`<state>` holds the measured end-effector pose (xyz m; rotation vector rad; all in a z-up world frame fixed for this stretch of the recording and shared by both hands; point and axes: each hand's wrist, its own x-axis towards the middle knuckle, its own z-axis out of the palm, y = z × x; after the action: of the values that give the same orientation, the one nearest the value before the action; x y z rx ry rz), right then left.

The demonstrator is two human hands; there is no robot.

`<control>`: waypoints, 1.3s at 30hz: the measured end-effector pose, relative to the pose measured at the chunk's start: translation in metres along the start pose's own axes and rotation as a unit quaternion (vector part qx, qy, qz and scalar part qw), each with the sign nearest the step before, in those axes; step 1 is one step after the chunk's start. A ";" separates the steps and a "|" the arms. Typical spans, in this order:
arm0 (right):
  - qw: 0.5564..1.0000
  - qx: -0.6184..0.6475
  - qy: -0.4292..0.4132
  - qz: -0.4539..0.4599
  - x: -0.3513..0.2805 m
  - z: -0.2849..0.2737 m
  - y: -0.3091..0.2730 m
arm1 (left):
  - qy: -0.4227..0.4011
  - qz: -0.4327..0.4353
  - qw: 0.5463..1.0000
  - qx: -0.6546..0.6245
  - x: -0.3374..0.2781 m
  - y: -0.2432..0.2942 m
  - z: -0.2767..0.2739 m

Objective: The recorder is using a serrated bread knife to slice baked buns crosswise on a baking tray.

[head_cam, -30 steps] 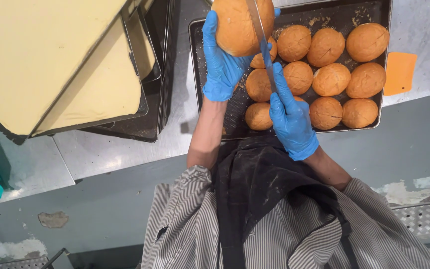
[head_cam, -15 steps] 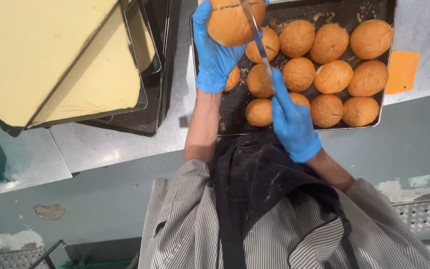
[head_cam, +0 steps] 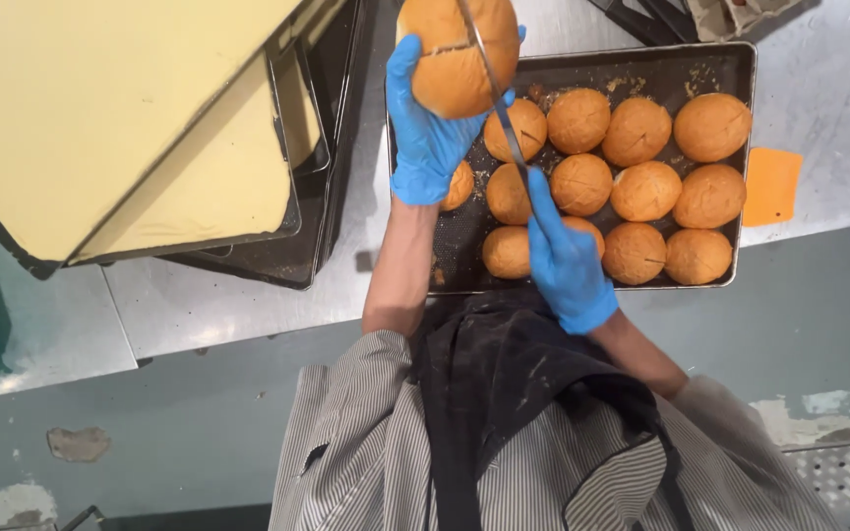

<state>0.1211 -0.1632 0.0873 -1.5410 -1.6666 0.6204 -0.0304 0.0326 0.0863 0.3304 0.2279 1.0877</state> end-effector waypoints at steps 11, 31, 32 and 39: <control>0.998 0.002 -0.014 -0.054 0.005 0.001 0.001 | -0.039 0.052 0.998 0.004 0.002 0.019 0.008; 0.998 0.010 -0.053 -0.025 -0.008 0.011 0.014 | 0.042 0.056 0.998 -0.004 -0.018 0.023 -0.007; 0.998 0.001 -0.070 -0.003 -0.016 0.009 0.022 | 0.091 0.055 0.994 -0.001 -0.016 0.025 -0.010; 0.995 -0.015 -0.065 -0.075 -0.106 -0.010 0.101 | 0.075 0.102 0.992 -0.012 -0.014 0.057 -0.056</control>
<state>0.1875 -0.2531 -0.0078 -1.4059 -1.8775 0.6289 -0.1024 0.0530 0.0561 0.2554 0.3193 1.3186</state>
